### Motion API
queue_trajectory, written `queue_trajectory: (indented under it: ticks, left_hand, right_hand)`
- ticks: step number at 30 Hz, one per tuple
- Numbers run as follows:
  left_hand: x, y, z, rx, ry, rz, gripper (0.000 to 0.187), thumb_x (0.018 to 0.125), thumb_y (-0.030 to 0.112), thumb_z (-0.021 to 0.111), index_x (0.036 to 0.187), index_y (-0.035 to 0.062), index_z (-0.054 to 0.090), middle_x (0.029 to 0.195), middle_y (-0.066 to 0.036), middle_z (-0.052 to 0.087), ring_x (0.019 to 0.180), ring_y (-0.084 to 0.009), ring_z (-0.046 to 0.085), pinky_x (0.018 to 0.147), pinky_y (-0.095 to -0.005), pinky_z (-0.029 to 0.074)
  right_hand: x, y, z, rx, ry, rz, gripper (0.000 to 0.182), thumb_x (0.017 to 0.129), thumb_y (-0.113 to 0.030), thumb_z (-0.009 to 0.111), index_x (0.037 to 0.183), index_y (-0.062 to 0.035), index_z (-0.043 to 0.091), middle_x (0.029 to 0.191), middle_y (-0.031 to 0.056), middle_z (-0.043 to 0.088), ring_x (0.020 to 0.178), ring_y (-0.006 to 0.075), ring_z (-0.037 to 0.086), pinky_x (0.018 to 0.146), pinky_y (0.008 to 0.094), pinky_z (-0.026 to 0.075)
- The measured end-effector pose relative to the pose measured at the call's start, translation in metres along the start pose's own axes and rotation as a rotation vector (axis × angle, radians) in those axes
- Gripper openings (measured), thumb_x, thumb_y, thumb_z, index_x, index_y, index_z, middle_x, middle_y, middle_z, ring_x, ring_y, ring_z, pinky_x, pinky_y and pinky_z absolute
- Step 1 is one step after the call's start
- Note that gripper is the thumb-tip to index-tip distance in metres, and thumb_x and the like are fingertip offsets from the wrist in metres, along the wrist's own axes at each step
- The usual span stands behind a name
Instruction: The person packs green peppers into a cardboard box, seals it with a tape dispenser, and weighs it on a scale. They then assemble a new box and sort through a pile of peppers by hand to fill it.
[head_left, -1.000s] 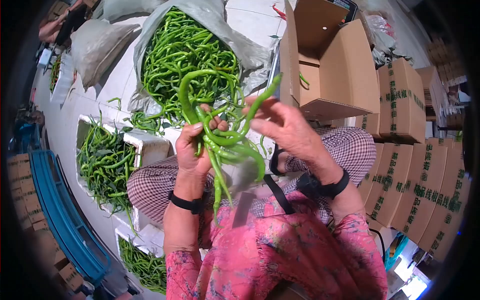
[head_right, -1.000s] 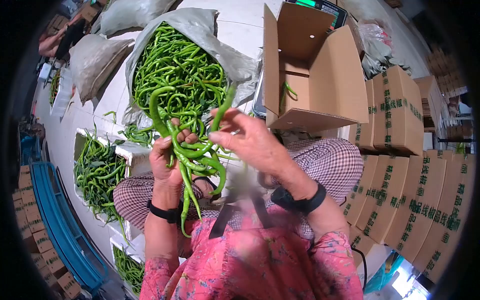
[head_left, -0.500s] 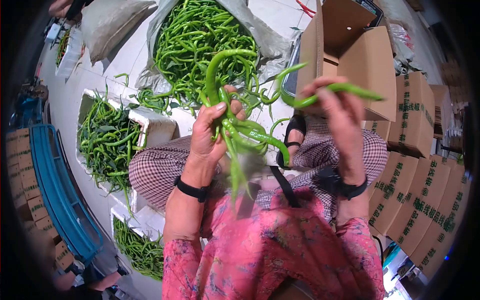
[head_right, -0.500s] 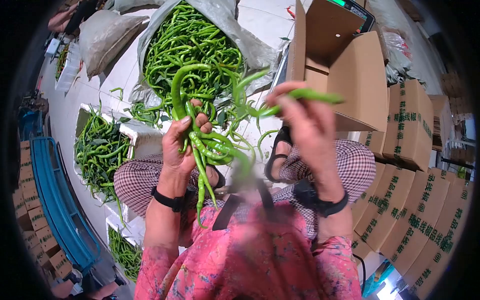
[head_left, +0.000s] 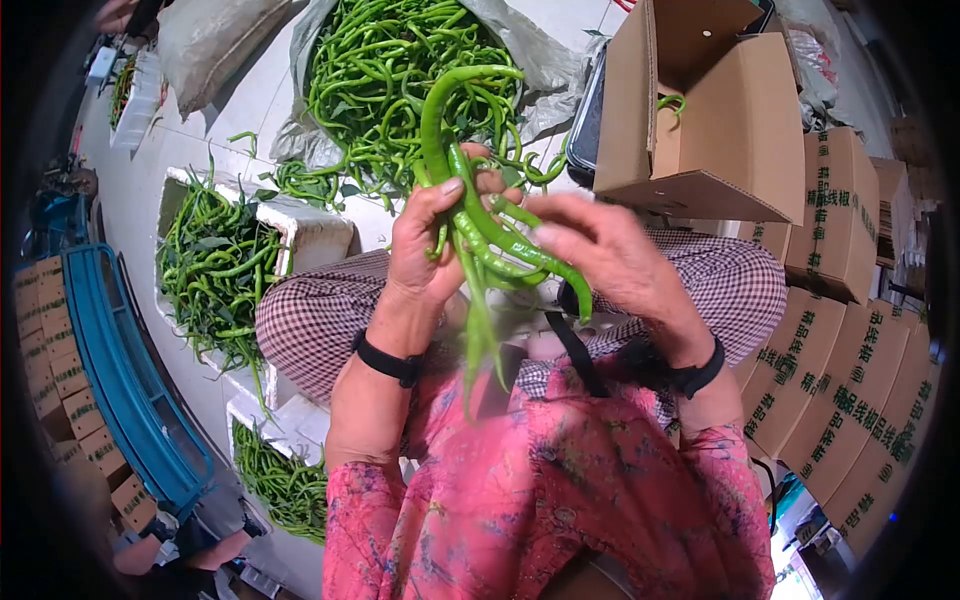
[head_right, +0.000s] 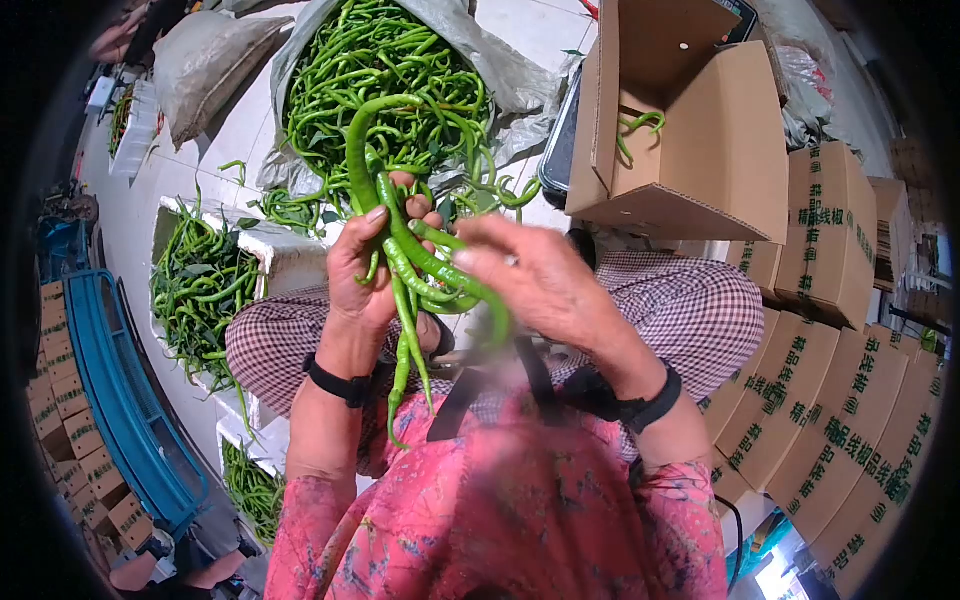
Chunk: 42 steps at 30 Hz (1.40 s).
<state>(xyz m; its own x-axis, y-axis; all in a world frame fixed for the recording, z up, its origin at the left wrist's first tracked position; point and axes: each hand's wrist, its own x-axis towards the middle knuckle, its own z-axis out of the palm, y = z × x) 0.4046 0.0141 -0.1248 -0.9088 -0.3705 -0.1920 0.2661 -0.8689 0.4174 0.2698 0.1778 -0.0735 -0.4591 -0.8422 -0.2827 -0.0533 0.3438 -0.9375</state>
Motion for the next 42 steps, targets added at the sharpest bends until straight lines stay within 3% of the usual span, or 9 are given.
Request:
queue_trajectory:
  ticks: [2,9,16,20,26,33,37,40,42]
  left_hand:
    - [-0.001,0.000,-0.001,0.021,0.012,-0.004,0.046,0.090,0.015,0.058,0.131,-0.0029,0.047,0.100,-0.015,0.065,0.099,-0.0315,0.066,0.088,-0.0410,0.055]
    - [-0.001,0.001,-0.010,-0.021,0.020,0.007,0.044,0.091,0.012,0.058,0.131,-0.0037,0.047,0.104,-0.015,0.065,0.098,-0.0285,0.067,0.087,-0.0404,0.057]
    - [-0.002,0.003,-0.002,-0.050,0.117,0.107,0.048,0.093,0.014,0.059,0.138,0.0041,0.044,0.094,-0.009,0.060,0.084,-0.0203,0.059,0.077,-0.0328,0.053]
    - [0.006,0.018,-0.013,-0.125,0.180,0.284,0.031,0.099,0.021,0.056,0.126,0.0068,0.051,0.097,-0.010,0.059,0.093,-0.0227,0.057,0.086,-0.0374,0.050]
    - [0.006,0.019,-0.024,-0.279,0.018,0.202,0.029,0.102,0.024,0.051,0.123,0.0055,0.048,0.095,-0.009,0.055,0.088,-0.0205,0.056,0.079,-0.0362,0.051]
    - [0.007,0.022,-0.025,-0.245,0.186,0.299,0.032,0.103,0.029,0.049,0.123,0.0036,0.048,0.094,-0.009,0.055,0.082,-0.0202,0.055,0.075,-0.0333,0.051]
    - [0.005,0.022,-0.019,-0.176,0.267,0.341,0.032,0.103,0.030,0.050,0.121,0.0035,0.050,0.092,-0.010,0.055,0.082,-0.0212,0.055,0.074,-0.0334,0.051]
    - [0.005,0.026,-0.022,-0.229,0.237,0.340,0.032,0.103,0.030,0.050,0.121,0.0036,0.050,0.092,-0.010,0.055,0.082,-0.0215,0.055,0.074,-0.0336,0.050]
    - [0.005,0.025,-0.021,-0.238,0.230,0.339,0.031,0.103,0.030,0.050,0.120,0.0038,0.050,0.093,-0.010,0.055,0.082,-0.0216,0.055,0.075,-0.0337,0.050]
  right_hand:
    - [0.004,0.011,0.008,0.325,-0.323,0.164,0.035,0.096,-0.021,0.060,0.122,0.0026,0.059,0.108,0.0076,0.066,0.101,0.0112,0.060,0.090,0.0265,0.047]
    - [0.005,0.036,0.016,0.859,-0.325,0.152,0.029,0.101,-0.020,0.054,0.117,0.0034,0.058,0.105,0.0064,0.065,0.097,0.0139,0.063,0.088,0.0293,0.051]
    - [0.003,0.050,0.018,1.006,-0.272,0.176,0.029,0.101,-0.019,0.052,0.118,0.0037,0.056,0.099,0.0077,0.065,0.088,0.0127,0.064,0.076,0.0235,0.052]
    - [-0.005,0.056,0.003,0.919,-0.305,0.218,0.033,0.101,-0.022,0.053,0.120,0.0047,0.054,0.090,0.0054,0.061,0.081,0.0124,0.062,0.079,0.0261,0.053]
    - [-0.011,0.059,0.000,0.975,-0.206,0.213,0.033,0.101,-0.023,0.053,0.118,0.0047,0.054,0.093,0.0077,0.061,0.084,0.0153,0.062,0.079,0.0313,0.054]
    - [-0.017,0.058,0.008,0.957,-0.239,0.203,0.032,0.101,-0.026,0.054,0.114,0.0031,0.054,0.094,0.0083,0.059,0.085,0.0147,0.060,0.075,0.0279,0.051]
    - [-0.024,0.065,0.002,1.200,-0.395,0.123,0.031,0.101,-0.024,0.053,0.115,0.0033,0.051,0.084,0.0028,0.051,0.060,0.0082,0.045,0.059,0.0227,0.039]
    - [-0.056,0.026,-0.021,0.960,-0.166,0.020,0.030,0.100,-0.021,0.052,0.118,0.0026,0.050,0.073,-0.0025,0.044,0.053,0.0047,0.035,0.054,0.0219,0.035]
    - [-0.066,0.011,-0.051,0.996,0.078,-0.239,0.031,0.102,-0.021,0.049,0.120,0.0037,0.051,0.072,-0.0037,0.042,0.056,0.0042,0.035,0.051,0.0222,0.034]
